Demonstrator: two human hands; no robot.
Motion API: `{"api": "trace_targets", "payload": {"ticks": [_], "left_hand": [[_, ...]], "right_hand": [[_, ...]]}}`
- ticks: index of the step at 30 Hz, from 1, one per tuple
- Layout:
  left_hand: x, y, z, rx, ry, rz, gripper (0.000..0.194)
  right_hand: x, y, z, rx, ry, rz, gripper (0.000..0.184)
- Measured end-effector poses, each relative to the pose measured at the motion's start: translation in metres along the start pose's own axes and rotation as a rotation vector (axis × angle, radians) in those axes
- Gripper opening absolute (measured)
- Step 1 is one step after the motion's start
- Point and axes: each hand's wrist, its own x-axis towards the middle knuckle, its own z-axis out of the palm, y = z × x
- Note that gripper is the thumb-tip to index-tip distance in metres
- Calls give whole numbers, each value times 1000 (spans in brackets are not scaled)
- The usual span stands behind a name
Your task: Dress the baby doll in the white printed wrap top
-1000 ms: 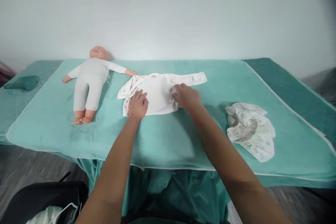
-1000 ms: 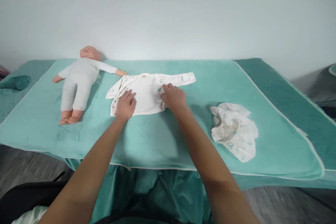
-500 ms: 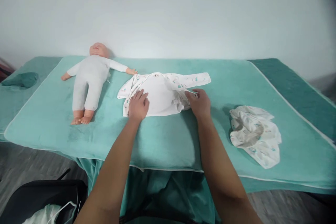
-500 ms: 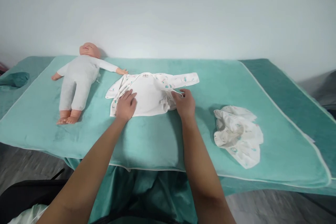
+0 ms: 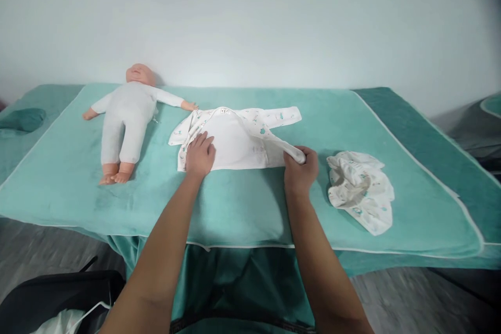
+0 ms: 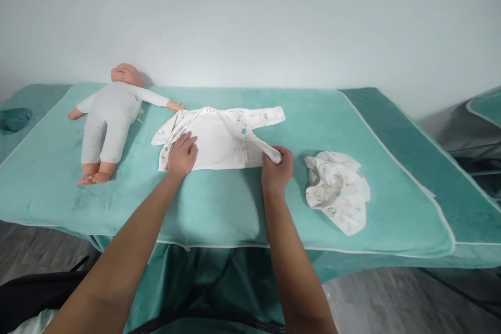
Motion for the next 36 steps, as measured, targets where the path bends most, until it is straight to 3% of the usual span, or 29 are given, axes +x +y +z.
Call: {"api": "trace_targets", "payload": {"ticks": [6, 9, 13, 16, 22, 26, 30, 33, 36], "left_hand": [[0, 1, -2, -1, -8, -5, 39], [0, 1, -1, 1, -6, -10, 39], [0, 0, 0, 2, 0, 0, 39], [0, -1, 0, -1, 5, 8, 39], [0, 0, 1, -10, 8, -3, 39], [0, 0, 1, -8, 3, -6, 39], [0, 0, 0, -11, -1, -11, 38], [0, 1, 0, -9, -6, -17, 38], [0, 1, 0, -1, 1, -18, 38]], "right_hand": [[-9, 2, 1, 91, -27, -179, 30], [-12, 8, 2, -38, -89, -290, 29], [-17, 8, 2, -210, -106, -405, 45], [-26, -7, 3, -382, -167, -561, 52], [-28, -55, 23, -662, -494, -769, 53], [-6, -71, 60, -809, -625, -703, 41], [17, -69, 88, -827, -642, -569, 31], [34, -62, 96, -695, -688, -494, 25], [53, -55, 99, -330, -744, -352, 16]]}}
